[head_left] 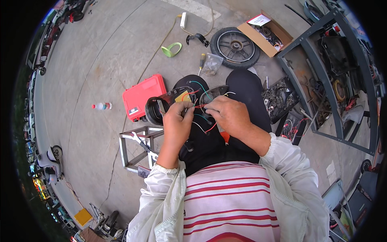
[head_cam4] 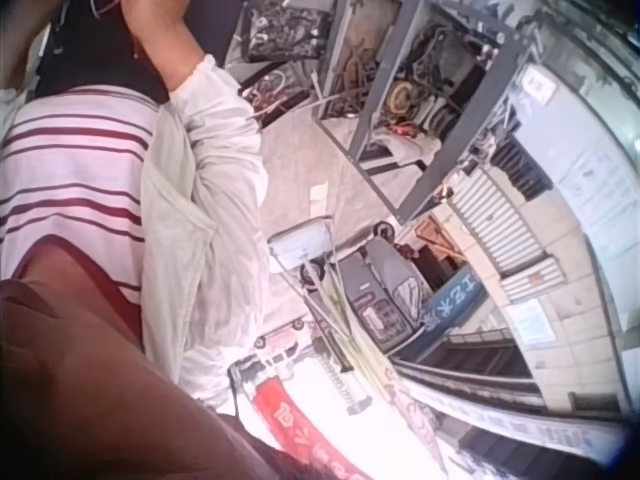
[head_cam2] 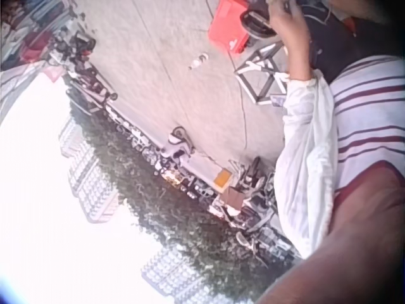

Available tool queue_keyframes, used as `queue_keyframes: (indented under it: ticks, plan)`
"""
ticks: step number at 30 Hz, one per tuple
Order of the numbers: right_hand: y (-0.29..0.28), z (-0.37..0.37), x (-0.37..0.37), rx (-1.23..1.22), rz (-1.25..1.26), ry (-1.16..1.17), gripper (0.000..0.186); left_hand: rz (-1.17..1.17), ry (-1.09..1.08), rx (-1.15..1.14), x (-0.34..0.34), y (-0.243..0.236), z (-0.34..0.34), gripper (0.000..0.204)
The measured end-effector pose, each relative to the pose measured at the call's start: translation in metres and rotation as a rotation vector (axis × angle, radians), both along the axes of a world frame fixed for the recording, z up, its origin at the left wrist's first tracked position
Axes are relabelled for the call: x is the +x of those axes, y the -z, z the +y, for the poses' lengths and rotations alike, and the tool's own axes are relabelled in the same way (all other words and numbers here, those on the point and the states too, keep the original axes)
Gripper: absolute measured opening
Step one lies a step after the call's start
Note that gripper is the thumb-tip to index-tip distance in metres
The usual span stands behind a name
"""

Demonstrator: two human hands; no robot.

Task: The person sits on the ground and repairs electrical wiring on a scooter part. They use pliers to strip wire insulation and twist wires together, then use a screwdriver to tighten connections on a small yellow component.

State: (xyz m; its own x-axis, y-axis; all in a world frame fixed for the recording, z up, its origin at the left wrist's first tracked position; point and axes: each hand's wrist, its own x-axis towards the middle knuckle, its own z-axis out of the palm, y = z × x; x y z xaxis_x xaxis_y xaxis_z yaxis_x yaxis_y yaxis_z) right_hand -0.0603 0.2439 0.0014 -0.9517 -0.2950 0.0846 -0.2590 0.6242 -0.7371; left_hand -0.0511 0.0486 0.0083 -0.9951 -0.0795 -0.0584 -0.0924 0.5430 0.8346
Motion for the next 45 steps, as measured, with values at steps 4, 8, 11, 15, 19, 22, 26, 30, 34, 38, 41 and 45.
queue_keyframes:
  ticks: [4, 8, 11, 15, 19, 22, 26, 30, 34, 38, 41, 45]
  plan:
    - [0.0, -0.006, 0.001, 0.02, -0.029, 0.025, 0.015, -0.038, 0.0, 0.13, -0.001, 0.017, 0.005, 0.013]
    - [0.002, -0.009, 0.002, 0.042, -0.033, 0.037, 0.014, 0.032, 0.05, 0.095, -0.001, 0.016, 0.007, 0.013]
    - [0.0, -0.01, 0.0, 0.06, -0.04, 0.035, 0.015, 0.027, 0.065, 0.095, -0.001, 0.011, 0.007, 0.012]
    - [-0.001, -0.011, -0.001, 0.093, -0.049, 0.023, 0.015, 0.036, 0.071, 0.109, 0.0, 0.011, 0.007, 0.012]
    - [0.0, -0.013, -0.001, 0.111, -0.057, 0.019, 0.015, 0.046, 0.058, 0.136, -0.001, 0.014, 0.008, 0.013]
    - [0.0, -0.013, -0.001, 0.114, -0.057, 0.031, 0.016, 0.045, 0.048, 0.139, -0.001, 0.014, 0.01, 0.014]
    - [0.002, -0.013, -0.001, 0.091, -0.015, 0.021, 0.015, 0.023, 0.048, 0.107, -0.002, 0.014, 0.011, 0.013]
    - [-0.004, -0.012, -0.002, 0.12, -0.057, 0.003, 0.015, -0.005, 0.044, 0.133, -0.002, 0.016, 0.01, 0.011]
    - [-0.014, -0.01, -0.007, 0.051, 0.013, 0.07, 0.023, 0.021, 0.052, 0.124, -0.002, 0.017, 0.01, 0.012]
    - [-0.019, -0.01, -0.018, 0.036, 0.099, -0.107, 0.017, 0.039, 0.049, 0.097, -0.003, 0.015, 0.011, 0.014]
    - [-0.024, -0.01, -0.026, 0.204, 0.018, -0.215, 0.015, 0.052, 0.062, 0.066, -0.004, 0.01, 0.012, 0.014]
    - [-0.026, -0.011, -0.03, 0.283, -0.006, -0.272, 0.015, 0.102, 0.114, 0.022, -0.003, 0.014, 0.008, 0.012]
